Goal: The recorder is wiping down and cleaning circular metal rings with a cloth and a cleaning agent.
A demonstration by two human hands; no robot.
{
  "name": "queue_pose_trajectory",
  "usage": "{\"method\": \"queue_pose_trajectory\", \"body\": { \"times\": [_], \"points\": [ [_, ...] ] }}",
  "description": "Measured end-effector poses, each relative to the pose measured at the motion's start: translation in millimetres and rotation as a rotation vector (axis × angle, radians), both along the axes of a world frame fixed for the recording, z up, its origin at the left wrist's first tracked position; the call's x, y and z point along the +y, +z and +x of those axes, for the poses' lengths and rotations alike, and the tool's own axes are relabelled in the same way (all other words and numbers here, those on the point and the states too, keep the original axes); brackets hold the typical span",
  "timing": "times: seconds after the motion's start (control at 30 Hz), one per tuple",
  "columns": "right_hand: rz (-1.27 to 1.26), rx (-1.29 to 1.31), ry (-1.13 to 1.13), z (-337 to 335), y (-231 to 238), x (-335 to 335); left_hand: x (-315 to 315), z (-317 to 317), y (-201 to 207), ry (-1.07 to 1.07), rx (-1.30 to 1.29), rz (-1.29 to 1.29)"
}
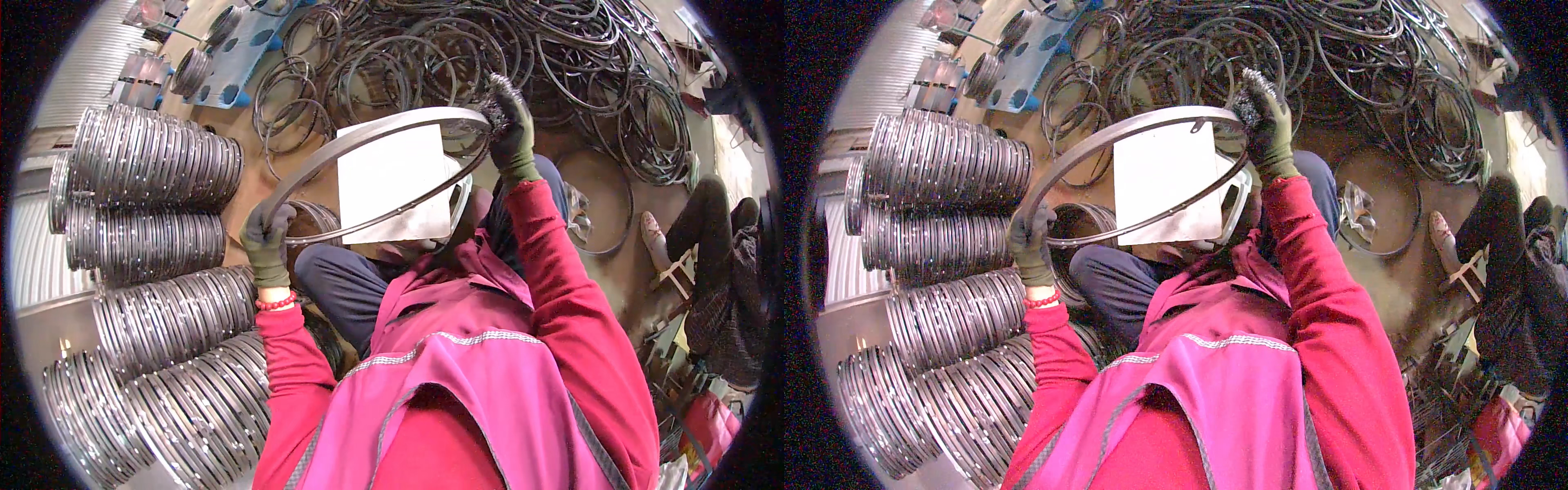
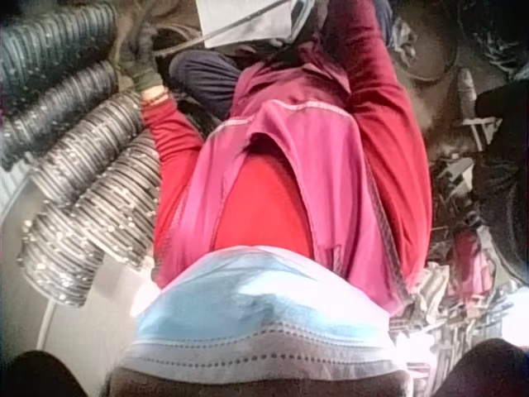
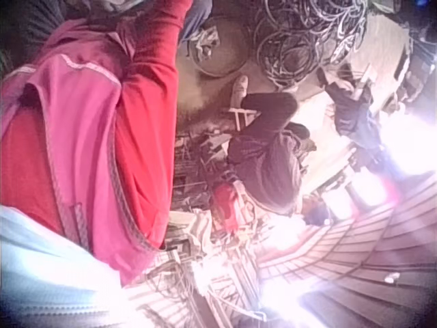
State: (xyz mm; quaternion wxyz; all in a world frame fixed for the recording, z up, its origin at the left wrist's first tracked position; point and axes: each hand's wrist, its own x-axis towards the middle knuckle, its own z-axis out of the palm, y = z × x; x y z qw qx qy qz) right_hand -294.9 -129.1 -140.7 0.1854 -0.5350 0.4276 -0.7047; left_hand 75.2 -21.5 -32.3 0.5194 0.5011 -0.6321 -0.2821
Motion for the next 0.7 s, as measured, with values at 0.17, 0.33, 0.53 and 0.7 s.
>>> {"method": "queue_pose_trajectory", "body": {
  "times": [0.17, 0.33, 0.53, 0.7],
  "points": [
    [-0.055, -0.079, -0.042, -39, 32, -11, -8, -14, -16, 0.107, -0.103, 0.094],
    [-0.039, -0.263, 0.204, -27, 115, 5, -15, -2, -39, 0.052, -0.074, 0.308],
    [0.101, -0.034, 0.003, 16, 143, 15, -11, -18, -17, 0.112, -0.457, 0.511],
    [0.079, 0.162, 0.065, 75, 158, 23, -2, -76, 70, -0.104, -0.567, -0.046]
  ]
}}
